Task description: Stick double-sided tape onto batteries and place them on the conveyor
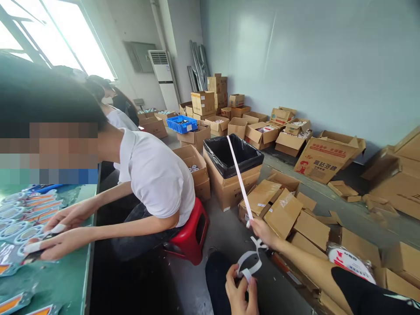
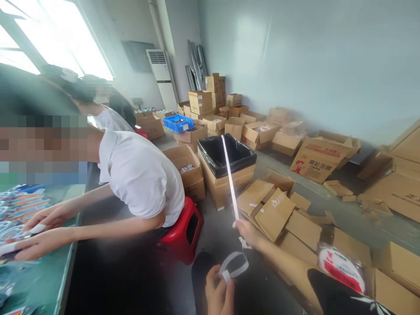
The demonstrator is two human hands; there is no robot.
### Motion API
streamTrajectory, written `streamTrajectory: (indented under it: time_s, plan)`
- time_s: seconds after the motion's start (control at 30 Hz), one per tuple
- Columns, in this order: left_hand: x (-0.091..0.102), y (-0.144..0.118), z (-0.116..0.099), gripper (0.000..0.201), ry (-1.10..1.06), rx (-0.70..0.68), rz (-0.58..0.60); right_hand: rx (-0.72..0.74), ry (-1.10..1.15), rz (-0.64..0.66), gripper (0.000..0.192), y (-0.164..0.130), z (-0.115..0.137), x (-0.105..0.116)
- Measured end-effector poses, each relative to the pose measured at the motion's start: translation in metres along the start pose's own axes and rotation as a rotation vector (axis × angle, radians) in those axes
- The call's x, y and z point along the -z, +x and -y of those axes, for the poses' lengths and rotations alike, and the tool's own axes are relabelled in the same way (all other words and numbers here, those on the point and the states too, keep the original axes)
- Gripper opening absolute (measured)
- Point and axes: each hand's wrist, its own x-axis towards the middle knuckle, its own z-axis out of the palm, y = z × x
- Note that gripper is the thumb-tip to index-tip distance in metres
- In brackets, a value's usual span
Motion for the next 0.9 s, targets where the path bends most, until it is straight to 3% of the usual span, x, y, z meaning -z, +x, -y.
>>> streamTrajectory:
  time_s: [0.17, 0.37, 0.6, 0.73, 0.83, 0.9]
  plan:
    - [-0.009, -0.004, 0.001, 0.066, -0.157, 0.047, 0.044, 0.062, -0.171, 0.072, 0.066, -0.038, -0.020, -0.009]
    - [-0.024, -0.017, 0.002, 0.071, -0.340, 0.118, 0.084, 0.137, -0.317, 0.255, 0.062, -0.077, -0.027, -0.009]
    - [-0.033, -0.015, 0.004, 0.074, -0.471, 0.219, 0.142, 0.080, -0.303, 0.326, 0.072, -0.116, -0.032, -0.019]
    - [-0.021, 0.001, -0.005, 0.066, -0.303, 0.125, 0.153, 0.044, -0.203, 0.333, 0.073, -0.111, -0.010, -0.012]
    - [-0.009, 0.026, -0.028, 0.057, -0.266, -0.015, 0.186, 0.052, -0.105, 0.428, 0.069, -0.108, 0.024, 0.000]
    - [0.001, 0.045, -0.048, 0.055, -0.319, -0.030, 0.283, 0.092, -0.079, 0.497, 0.056, -0.104, 0.055, 0.010]
